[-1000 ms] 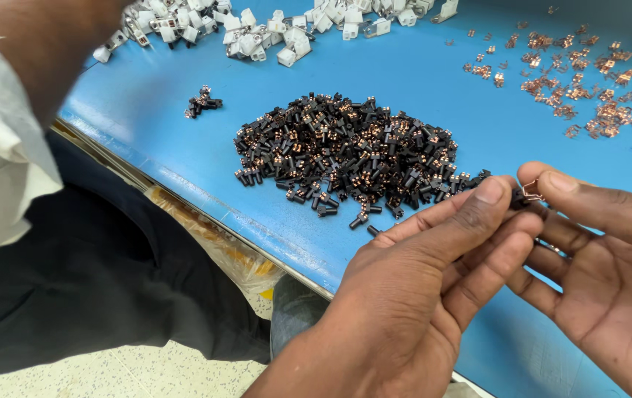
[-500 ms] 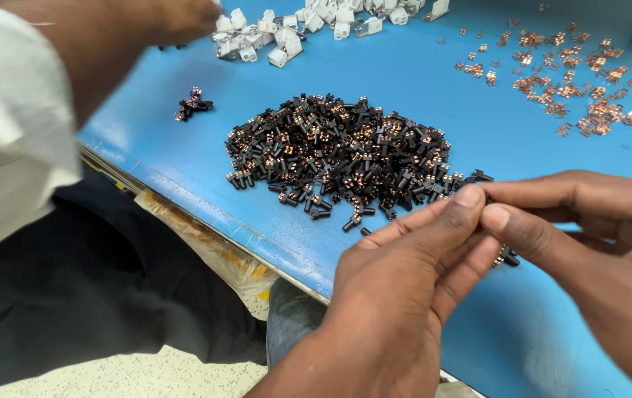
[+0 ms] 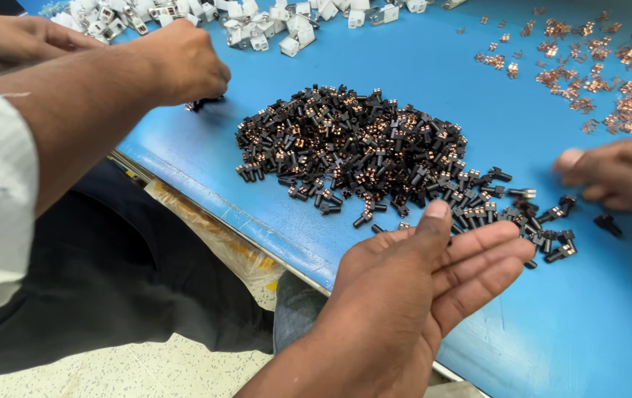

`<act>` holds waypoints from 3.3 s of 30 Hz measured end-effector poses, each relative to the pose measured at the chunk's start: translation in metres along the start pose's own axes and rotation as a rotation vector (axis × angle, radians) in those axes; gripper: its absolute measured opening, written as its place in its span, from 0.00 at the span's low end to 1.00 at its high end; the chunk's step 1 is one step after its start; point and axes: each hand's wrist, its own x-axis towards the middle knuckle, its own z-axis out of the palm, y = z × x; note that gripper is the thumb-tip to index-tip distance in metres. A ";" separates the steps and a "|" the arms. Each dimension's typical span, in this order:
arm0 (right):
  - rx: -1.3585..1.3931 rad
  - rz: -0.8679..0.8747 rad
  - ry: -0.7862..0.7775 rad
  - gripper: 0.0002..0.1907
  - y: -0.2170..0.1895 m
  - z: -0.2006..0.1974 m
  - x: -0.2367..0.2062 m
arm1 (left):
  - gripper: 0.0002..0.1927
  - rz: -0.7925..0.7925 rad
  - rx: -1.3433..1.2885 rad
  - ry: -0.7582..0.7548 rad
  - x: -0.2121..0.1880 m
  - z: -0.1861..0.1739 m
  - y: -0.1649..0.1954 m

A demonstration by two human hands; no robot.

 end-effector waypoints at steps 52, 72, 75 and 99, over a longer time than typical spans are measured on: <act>0.270 -0.302 0.022 0.15 -0.103 -0.001 -0.131 | 0.12 -0.017 0.009 -0.016 -0.004 0.010 -0.004; 0.857 0.022 -0.074 0.09 -0.113 -0.013 -0.123 | 0.12 -0.034 -0.008 -0.186 -0.004 0.010 0.002; 0.733 -0.053 -0.014 0.12 -0.109 -0.011 -0.127 | 0.12 -0.044 -0.005 -0.183 -0.005 0.010 0.000; 0.307 -0.281 -0.083 0.18 -0.104 0.012 -0.152 | 0.16 -0.066 0.034 0.035 0.002 -0.018 -0.007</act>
